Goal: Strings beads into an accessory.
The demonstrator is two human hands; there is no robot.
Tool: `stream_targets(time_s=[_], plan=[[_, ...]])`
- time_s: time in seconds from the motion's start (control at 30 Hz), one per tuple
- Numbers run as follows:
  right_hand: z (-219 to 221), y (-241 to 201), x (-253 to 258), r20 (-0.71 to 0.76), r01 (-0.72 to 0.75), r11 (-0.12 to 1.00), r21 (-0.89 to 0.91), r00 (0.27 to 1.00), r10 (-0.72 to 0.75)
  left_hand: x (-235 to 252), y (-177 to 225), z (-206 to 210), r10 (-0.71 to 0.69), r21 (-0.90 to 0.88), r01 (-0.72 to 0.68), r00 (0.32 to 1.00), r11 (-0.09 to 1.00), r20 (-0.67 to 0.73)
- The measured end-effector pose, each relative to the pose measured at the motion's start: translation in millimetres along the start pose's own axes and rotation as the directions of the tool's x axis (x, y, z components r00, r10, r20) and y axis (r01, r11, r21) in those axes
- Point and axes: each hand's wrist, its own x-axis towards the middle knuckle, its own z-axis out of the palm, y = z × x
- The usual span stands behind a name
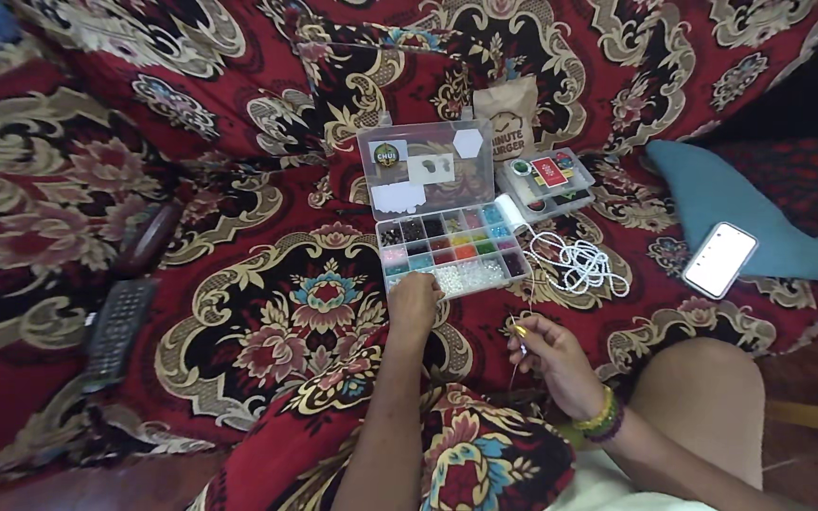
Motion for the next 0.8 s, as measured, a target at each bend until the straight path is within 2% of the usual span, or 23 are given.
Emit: stream_targets(time_s=[0.07, 0.1, 0.17, 0.2, 0.23, 0.27, 0.3, 0.37, 0.43, 0.53, 0.8], plan=[[-0.5, 0.4, 0.3, 0.000, 0.006, 1.000, 0.002, 1.000, -0.006, -0.8, 0.8, -1.1, 0.010, -0.032, -0.011, 1.000, 0.999, -0.020], [-0.7, 0.3, 0.3, -0.001, 0.010, 1.000, 0.001, 1.000, -0.010, -2.3, 0.9, -1.1, 0.046, -0.103, -0.051, 0.998, 0.993, -0.054], [-0.6, -0.3, -0.3, -0.007, 0.017, 1.000, -0.004, 1.000, -0.017, -3.5, 0.4, 4.8, 0.173, -0.381, -0.205, 0.978, 0.902, -0.117], [-0.5, -0.6, -0.6, -0.012, 0.021, 1.000, -0.005, 1.000, -0.021, -3.3, 2.1, 11.3, 0.240, -0.568, -0.259, 0.965, 0.781, -0.109], [-0.5, -0.8, -0.9, -0.016, 0.024, 1.000, -0.003, 1.000, -0.024, -3.8, 5.8, 19.0, 0.311, -0.752, -0.257, 0.948, 0.607, -0.073], [-0.8, -0.4, -1.0, -0.020, 0.026, 1.000, 0.003, 0.999, -0.026, -4.0, 10.0, 26.5, 0.379, -0.874, -0.198, 0.925, 0.443, -0.017], [-1.2, 0.4, -0.7, -0.025, 0.028, 1.000, 0.010, 0.999, -0.028, -4.1, 13.8, 32.7, 0.438, -0.934, -0.113, 0.898, 0.338, 0.050], [-1.9, 1.9, 0.2, -0.034, 0.034, 0.999, 0.021, 0.999, -0.033, -2.9, 19.9, 44.2, 0.493, -0.969, 0.030, 0.856, 0.247, 0.152], [-2.4, 2.4, 1.0, -0.046, 0.027, 0.999, 0.027, 0.999, -0.025, -2.1, 24.2, 50.9, 0.505, -0.968, 0.123, 0.835, 0.217, 0.219], [-2.9, 3.8, 1.7, -0.059, 0.020, 0.999, 0.038, 0.998, -0.018, -2.6, 27.5, 54.4, 0.506, -0.960, 0.187, 0.819, 0.208, 0.270], [-1.6, 5.2, 0.7, -0.054, 0.021, 0.998, 0.054, 0.998, -0.018, -2.4, 27.3, 53.9, 0.514, -0.953, 0.198, 0.807, 0.229, 0.291]])
